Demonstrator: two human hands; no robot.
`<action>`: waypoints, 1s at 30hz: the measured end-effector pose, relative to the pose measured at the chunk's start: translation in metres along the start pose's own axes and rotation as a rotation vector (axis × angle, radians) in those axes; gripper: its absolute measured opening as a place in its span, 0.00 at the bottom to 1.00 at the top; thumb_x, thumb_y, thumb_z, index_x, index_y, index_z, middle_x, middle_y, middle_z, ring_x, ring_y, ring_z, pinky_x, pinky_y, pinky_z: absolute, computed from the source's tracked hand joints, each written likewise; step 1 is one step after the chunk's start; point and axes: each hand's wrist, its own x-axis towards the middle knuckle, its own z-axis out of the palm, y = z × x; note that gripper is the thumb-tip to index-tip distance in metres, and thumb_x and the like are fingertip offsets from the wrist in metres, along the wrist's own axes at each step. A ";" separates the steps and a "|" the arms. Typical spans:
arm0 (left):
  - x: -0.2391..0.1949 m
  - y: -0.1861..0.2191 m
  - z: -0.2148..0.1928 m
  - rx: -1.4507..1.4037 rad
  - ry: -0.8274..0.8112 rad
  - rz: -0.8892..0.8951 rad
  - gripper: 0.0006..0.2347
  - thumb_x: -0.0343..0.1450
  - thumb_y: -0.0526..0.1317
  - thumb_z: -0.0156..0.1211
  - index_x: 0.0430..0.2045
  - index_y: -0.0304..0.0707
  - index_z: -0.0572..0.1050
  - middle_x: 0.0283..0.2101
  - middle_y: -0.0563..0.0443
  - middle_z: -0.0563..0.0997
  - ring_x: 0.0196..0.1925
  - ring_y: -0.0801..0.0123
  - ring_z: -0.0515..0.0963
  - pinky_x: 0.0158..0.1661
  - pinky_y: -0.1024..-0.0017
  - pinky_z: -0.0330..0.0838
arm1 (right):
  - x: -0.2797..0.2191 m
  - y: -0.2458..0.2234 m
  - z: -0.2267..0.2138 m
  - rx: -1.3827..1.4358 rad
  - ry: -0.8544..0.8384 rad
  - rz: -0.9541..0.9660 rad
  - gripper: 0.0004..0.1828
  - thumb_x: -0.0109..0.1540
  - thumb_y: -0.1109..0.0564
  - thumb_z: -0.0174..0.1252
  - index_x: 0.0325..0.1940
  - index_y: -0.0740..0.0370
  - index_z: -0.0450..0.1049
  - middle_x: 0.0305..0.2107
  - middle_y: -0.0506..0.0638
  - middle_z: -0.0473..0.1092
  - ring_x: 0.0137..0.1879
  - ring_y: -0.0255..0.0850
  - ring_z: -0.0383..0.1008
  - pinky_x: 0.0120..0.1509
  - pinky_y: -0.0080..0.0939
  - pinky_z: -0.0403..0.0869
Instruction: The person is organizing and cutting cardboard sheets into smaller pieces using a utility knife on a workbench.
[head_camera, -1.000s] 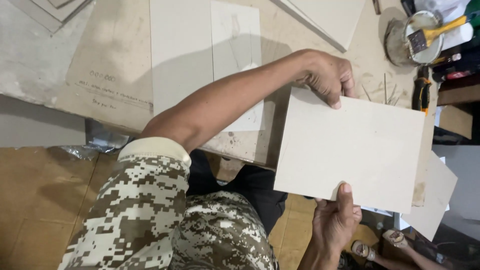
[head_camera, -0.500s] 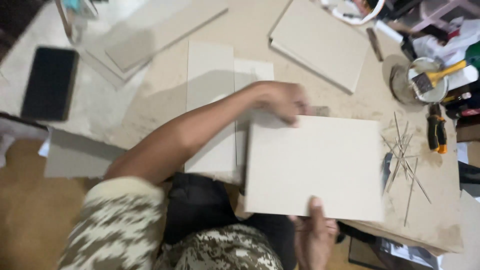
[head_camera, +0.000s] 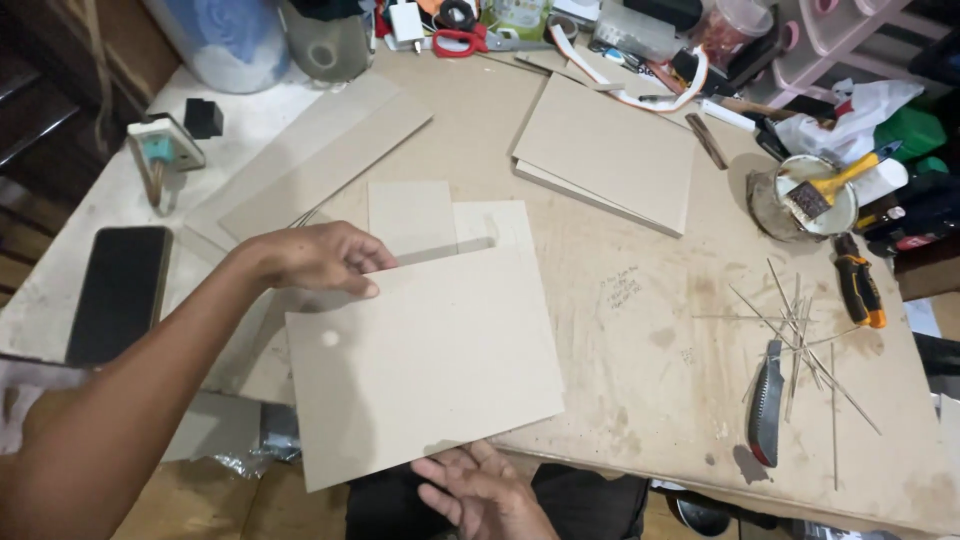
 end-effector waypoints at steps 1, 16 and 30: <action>0.002 -0.002 -0.003 0.005 0.007 -0.027 0.16 0.68 0.33 0.65 0.52 0.41 0.81 0.39 0.51 0.85 0.39 0.69 0.80 0.44 0.74 0.71 | -0.001 -0.004 0.007 0.006 0.002 0.063 0.29 0.57 0.72 0.56 0.64 0.65 0.71 0.47 0.59 0.74 0.64 0.56 0.76 0.63 0.49 0.73; 0.055 0.007 -0.028 0.048 0.048 -0.088 0.18 0.66 0.32 0.67 0.52 0.41 0.80 0.39 0.53 0.84 0.42 0.71 0.79 0.49 0.76 0.68 | 0.011 -0.033 0.017 0.023 -0.118 0.074 0.33 0.55 0.62 0.54 0.67 0.63 0.69 0.55 0.52 0.73 0.62 0.49 0.74 0.58 0.49 0.72; 0.056 0.034 -0.027 0.381 0.002 -0.148 0.20 0.66 0.41 0.65 0.55 0.50 0.79 0.57 0.52 0.82 0.58 0.66 0.79 0.60 0.69 0.66 | 0.016 -0.019 -0.001 0.330 -0.089 0.239 0.29 0.58 0.52 0.56 0.65 0.53 0.73 0.70 0.51 0.67 0.72 0.55 0.67 0.60 0.55 0.74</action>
